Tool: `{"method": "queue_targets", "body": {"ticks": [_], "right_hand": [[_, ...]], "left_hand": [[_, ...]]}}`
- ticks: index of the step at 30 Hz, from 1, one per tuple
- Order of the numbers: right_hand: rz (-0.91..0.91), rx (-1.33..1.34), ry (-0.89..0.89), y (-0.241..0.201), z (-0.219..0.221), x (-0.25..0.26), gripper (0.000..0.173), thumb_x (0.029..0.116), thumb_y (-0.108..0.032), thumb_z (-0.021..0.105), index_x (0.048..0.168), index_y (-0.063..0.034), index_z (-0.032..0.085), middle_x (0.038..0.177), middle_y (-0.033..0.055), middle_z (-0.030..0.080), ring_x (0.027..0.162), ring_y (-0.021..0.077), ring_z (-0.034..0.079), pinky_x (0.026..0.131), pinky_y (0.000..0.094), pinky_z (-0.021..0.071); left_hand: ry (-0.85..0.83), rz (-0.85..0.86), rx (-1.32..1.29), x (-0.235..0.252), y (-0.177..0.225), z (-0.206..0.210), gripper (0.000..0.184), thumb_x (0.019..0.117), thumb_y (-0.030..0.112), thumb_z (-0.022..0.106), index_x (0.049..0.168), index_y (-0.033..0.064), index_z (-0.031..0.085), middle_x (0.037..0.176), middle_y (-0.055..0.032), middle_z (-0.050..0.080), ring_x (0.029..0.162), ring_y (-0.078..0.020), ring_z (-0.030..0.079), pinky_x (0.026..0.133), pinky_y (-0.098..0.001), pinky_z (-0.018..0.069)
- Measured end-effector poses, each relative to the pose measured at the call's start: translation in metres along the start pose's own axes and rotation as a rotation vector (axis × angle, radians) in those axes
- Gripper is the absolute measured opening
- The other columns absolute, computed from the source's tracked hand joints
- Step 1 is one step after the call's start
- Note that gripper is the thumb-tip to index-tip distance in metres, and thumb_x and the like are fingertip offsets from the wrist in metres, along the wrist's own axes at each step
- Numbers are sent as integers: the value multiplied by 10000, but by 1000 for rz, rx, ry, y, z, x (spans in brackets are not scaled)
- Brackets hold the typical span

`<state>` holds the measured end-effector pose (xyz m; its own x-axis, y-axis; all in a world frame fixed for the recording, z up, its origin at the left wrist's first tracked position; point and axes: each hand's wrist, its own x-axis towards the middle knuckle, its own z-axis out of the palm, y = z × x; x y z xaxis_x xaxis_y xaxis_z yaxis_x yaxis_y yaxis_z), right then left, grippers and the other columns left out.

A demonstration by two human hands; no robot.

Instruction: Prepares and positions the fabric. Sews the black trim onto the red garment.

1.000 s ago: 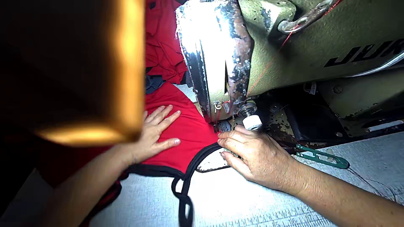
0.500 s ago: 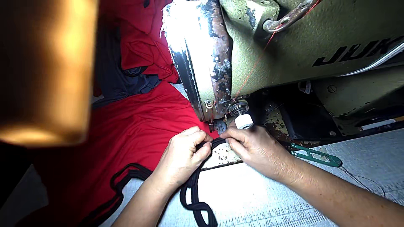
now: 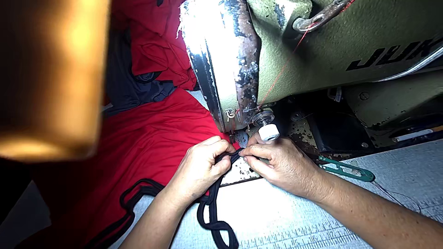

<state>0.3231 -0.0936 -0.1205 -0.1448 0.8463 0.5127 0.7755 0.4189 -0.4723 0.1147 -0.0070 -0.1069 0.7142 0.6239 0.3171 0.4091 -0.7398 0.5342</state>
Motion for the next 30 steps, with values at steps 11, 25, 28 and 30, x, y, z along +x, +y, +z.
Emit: {"method": "queue_targets", "body": {"ticks": [11,25,28,30], "right_hand": [[115,38,-55,-3,0,8,171,925,-165,619,1035,-162,750,833,-38,604,709,59,557,634,228,470],[-116,-135,-50,-2,-4,-1,240,895,-144,583,984,-159,805,832,-12,637,787,114,632,692,258,529],[-201,-238,-53,-3,-4,-4,241,917,-180,592,1032,-152,801,863,9,648,808,149,641,701,278,528],[-233,-281,-48,-3,-3,-4,222,921,-169,602,1023,-142,797,865,20,648,804,168,644,689,292,531]], "left_hand": [[-5,66,16,2,-5,-4,222,860,173,566,885,206,784,802,133,598,734,49,571,609,-149,466],[13,191,99,1,-12,-7,178,940,243,617,904,178,779,873,80,613,903,-16,597,787,-158,487],[22,190,97,0,-12,-6,177,937,234,622,902,172,784,866,78,608,898,-18,593,783,-154,483],[28,181,94,1,-10,-6,175,935,229,621,895,168,781,870,76,612,904,-22,595,792,-156,484]]}}
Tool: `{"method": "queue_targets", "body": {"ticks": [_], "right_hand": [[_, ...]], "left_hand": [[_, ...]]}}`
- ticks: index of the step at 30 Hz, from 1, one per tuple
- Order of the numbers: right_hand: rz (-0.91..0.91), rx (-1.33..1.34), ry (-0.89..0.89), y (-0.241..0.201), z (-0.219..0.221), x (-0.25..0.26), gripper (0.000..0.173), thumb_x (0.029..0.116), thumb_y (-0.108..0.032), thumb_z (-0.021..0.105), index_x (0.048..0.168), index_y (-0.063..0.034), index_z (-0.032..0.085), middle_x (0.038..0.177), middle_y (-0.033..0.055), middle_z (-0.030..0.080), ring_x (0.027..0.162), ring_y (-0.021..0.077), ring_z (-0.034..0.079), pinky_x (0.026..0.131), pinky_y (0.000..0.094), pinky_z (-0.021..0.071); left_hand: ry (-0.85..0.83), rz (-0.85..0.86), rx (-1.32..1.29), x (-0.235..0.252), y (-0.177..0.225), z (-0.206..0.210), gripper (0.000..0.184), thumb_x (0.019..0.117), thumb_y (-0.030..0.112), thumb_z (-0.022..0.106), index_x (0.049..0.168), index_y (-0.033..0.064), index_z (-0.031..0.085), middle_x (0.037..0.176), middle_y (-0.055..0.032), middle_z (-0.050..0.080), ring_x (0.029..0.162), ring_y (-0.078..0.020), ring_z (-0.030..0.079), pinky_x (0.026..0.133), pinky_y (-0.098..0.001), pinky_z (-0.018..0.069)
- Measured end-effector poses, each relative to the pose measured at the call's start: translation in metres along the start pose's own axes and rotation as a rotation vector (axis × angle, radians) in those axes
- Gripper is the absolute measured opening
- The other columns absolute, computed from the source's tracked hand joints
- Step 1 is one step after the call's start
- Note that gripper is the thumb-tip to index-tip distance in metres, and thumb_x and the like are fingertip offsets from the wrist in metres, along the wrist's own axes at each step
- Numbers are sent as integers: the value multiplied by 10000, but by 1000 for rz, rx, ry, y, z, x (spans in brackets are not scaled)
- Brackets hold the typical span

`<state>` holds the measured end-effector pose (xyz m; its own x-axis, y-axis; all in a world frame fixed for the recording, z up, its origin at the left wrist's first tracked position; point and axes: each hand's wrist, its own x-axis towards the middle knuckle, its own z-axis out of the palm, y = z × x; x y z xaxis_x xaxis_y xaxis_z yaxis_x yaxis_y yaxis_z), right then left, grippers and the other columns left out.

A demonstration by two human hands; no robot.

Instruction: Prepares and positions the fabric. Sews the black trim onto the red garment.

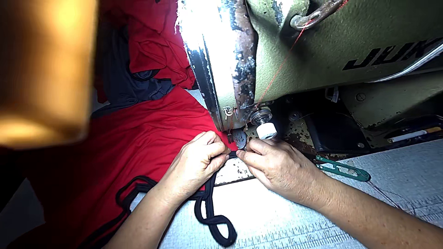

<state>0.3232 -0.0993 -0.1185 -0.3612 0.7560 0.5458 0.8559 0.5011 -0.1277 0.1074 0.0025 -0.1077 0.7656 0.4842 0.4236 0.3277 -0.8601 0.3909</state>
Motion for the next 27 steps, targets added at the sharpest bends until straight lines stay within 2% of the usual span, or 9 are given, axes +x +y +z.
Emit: {"method": "queue_targets", "body": {"ticks": [8,12,14,17,21,25,27], "right_hand": [[28,-96,-16,1,1,4,240,925,-121,627,1086,-158,799,891,42,646,776,199,637,656,318,530],[85,-144,-42,2,0,8,294,909,-86,642,1133,-197,797,990,74,690,874,236,676,718,357,562],[114,-129,-16,4,1,8,283,908,-90,635,1110,-194,804,968,74,690,875,240,680,715,366,563],[103,-57,80,7,2,6,248,901,-136,586,1002,-168,810,876,41,673,823,198,663,693,337,537],[80,-21,75,9,4,7,230,927,-185,585,968,-150,808,885,18,696,854,173,672,731,318,545],[65,-104,59,8,2,6,248,939,-190,567,973,-149,810,903,21,714,875,195,677,787,346,534],[52,-141,39,8,2,7,261,949,-205,556,995,-161,809,927,18,713,900,207,672,796,361,524]], "left_hand": [[30,-23,11,3,-2,3,154,938,184,622,891,137,761,876,46,621,891,-33,606,790,-167,493],[53,-48,15,8,-3,4,138,929,157,633,886,126,760,872,42,623,880,-25,602,777,-157,487],[43,-75,22,9,-3,4,139,934,168,628,906,131,759,877,45,619,877,-23,601,769,-162,487],[4,-125,15,10,-2,2,142,941,211,628,945,140,750,896,47,611,879,-29,601,766,-185,494],[-11,-168,32,12,-1,1,133,892,199,611,931,144,725,890,46,608,856,-42,602,750,-214,499],[-3,-138,112,14,1,5,150,894,176,568,886,110,703,868,-2,608,875,-113,619,764,-272,510],[-5,-137,129,15,2,5,157,905,177,549,878,116,690,862,4,594,874,-108,612,761,-264,504]]}}
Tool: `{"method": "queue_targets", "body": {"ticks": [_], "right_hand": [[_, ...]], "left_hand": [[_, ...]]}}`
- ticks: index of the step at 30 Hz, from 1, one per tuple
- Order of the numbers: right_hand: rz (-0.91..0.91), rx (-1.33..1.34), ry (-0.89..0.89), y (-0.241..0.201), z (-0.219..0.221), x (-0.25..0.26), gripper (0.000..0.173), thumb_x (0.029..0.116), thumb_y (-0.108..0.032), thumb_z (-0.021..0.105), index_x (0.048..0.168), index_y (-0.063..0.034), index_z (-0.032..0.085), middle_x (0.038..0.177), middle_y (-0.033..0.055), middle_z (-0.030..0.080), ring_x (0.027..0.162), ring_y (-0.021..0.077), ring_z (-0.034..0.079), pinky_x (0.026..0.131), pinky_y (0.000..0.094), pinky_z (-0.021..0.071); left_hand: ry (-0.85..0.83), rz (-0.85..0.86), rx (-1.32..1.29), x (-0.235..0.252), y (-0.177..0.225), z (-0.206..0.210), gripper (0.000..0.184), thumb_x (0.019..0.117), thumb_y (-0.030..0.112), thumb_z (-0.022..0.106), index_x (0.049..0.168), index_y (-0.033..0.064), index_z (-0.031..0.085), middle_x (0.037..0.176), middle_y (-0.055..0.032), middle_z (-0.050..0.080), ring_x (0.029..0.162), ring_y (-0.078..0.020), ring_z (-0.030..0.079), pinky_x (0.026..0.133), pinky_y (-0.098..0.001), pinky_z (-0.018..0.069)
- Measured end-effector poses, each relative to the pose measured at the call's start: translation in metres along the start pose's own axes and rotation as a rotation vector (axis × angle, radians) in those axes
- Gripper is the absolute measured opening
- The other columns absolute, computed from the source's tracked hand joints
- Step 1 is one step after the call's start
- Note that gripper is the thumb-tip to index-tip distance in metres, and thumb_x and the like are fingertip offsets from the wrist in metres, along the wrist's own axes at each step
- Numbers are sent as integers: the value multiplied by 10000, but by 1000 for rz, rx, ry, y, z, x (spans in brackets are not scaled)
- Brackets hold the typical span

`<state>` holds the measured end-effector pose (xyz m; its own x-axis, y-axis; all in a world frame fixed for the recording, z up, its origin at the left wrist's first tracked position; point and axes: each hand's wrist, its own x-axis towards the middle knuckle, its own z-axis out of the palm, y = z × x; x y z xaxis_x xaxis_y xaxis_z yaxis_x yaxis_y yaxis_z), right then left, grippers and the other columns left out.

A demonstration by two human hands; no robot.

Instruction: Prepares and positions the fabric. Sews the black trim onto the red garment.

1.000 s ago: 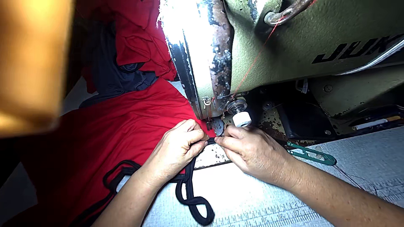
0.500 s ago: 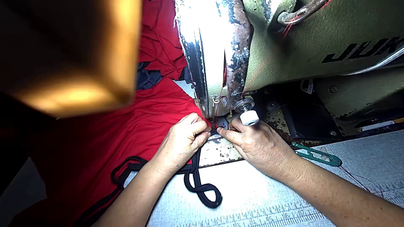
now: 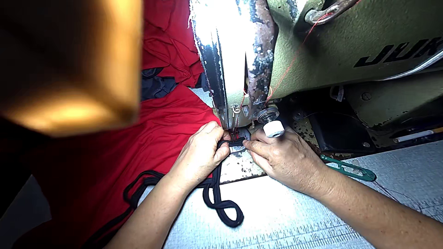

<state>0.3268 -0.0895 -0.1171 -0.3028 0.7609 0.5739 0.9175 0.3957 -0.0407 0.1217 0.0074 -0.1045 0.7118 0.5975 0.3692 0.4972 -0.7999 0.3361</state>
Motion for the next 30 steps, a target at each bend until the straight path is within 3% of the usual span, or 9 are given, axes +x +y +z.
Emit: {"method": "queue_targets", "body": {"ticks": [5,12,17,20,24,30], "right_hand": [[28,-57,-21,-2,-1,2,299,987,-249,531,1036,-139,805,936,32,707,893,225,670,767,379,526],[30,-34,-24,-3,2,3,301,992,-242,523,1024,-115,794,937,44,692,900,221,661,797,362,526],[64,3,-23,-2,1,2,317,979,-251,517,1045,-131,803,953,41,713,905,221,675,765,362,532],[100,81,-6,-1,2,1,282,953,-258,560,1034,-123,793,895,42,676,881,207,664,764,353,540],[111,121,-34,0,2,1,357,934,-290,563,1207,-181,768,940,46,689,923,214,668,802,362,537],[45,50,-58,-1,2,2,348,991,-273,508,1149,-154,794,995,65,707,941,240,675,791,369,549]], "left_hand": [[53,45,-61,-2,-3,1,152,919,146,579,892,119,726,903,24,651,918,-59,627,814,-207,505],[78,149,-51,-3,-6,0,183,930,98,581,929,96,764,937,-4,681,973,-89,643,870,-211,506],[80,120,-55,-3,-5,0,177,923,112,595,925,109,771,911,12,669,942,-69,636,844,-191,503],[74,93,-68,-2,-6,0,168,906,116,599,905,123,767,897,31,668,913,-45,634,817,-184,505],[80,86,-88,-2,-7,0,161,903,120,606,892,126,767,872,42,656,878,-27,625,784,-171,506],[71,66,-88,-4,-6,0,177,921,112,588,941,123,763,840,35,583,800,-22,581,695,-153,475]]}}
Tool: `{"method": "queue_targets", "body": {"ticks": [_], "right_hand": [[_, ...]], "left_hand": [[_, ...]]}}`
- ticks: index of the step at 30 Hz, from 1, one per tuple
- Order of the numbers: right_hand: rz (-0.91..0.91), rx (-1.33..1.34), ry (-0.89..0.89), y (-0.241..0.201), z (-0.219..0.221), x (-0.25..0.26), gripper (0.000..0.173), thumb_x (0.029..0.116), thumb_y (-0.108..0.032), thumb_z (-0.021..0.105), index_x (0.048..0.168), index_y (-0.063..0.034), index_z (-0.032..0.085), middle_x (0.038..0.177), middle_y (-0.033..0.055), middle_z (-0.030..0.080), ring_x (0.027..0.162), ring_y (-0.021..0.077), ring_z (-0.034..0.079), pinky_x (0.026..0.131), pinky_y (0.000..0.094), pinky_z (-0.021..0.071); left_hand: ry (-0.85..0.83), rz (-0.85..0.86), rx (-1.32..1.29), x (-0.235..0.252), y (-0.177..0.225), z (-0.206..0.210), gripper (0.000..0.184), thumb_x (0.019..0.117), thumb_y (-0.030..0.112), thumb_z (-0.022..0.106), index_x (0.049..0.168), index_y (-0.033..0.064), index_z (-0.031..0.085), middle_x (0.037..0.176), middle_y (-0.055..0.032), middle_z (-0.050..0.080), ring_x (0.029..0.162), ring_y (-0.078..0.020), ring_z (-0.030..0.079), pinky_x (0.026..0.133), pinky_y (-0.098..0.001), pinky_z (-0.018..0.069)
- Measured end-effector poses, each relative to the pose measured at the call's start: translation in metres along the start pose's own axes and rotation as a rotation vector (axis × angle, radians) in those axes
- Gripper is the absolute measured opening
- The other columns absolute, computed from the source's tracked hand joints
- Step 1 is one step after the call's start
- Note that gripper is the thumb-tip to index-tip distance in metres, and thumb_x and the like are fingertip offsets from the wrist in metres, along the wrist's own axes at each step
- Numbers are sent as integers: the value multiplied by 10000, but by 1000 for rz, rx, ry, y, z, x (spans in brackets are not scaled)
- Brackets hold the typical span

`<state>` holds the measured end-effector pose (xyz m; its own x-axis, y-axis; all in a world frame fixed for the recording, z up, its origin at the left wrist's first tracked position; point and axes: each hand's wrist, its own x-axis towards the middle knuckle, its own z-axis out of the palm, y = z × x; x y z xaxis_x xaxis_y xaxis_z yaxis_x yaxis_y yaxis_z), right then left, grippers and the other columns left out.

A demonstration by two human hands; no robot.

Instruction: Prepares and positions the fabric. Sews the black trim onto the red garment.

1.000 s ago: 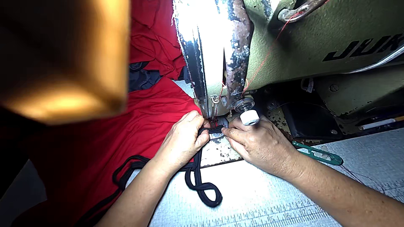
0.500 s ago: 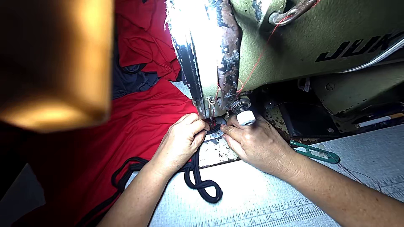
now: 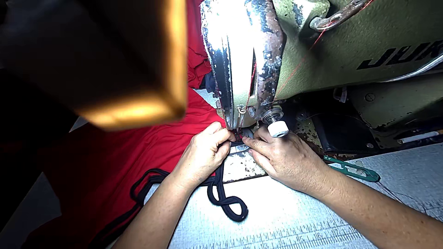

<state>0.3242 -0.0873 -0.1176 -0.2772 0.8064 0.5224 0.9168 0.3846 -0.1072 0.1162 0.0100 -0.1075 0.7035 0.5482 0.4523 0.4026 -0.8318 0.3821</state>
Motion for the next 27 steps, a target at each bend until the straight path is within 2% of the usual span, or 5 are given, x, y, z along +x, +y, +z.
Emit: {"method": "queue_targets", "body": {"ticks": [4,15,23,26,27], "right_hand": [[-19,-49,11,-1,-1,-1,341,996,-260,509,1154,-151,791,984,64,706,925,236,674,784,358,546],[7,-66,-6,-2,0,0,352,1005,-249,491,1187,-152,776,1003,65,697,920,241,670,760,368,545],[71,22,-67,3,-12,-2,356,981,-283,553,1257,-170,748,1072,60,714,990,242,683,846,410,558],[264,122,153,20,-53,-26,252,954,-182,636,1112,-34,765,1006,147,728,946,297,698,837,486,552],[332,96,262,34,-68,-44,269,992,-186,616,1134,7,738,1037,168,712,950,261,692,845,435,567]], "left_hand": [[-8,-14,-15,0,0,-1,203,899,99,581,906,152,778,822,60,564,771,5,556,655,-133,450],[-20,26,55,4,-1,-2,159,944,162,620,904,121,768,861,23,634,840,-43,619,739,-180,495],[-9,-1,8,5,-10,-1,176,956,206,624,930,144,786,905,44,672,925,-58,637,841,-247,508],[-24,-14,-14,4,-9,-2,175,959,207,629,954,145,794,913,39,670,935,-69,632,855,-267,502],[-21,-15,-21,4,-9,-1,166,957,204,638,953,149,794,912,41,668,929,-67,632,850,-262,507]]}}
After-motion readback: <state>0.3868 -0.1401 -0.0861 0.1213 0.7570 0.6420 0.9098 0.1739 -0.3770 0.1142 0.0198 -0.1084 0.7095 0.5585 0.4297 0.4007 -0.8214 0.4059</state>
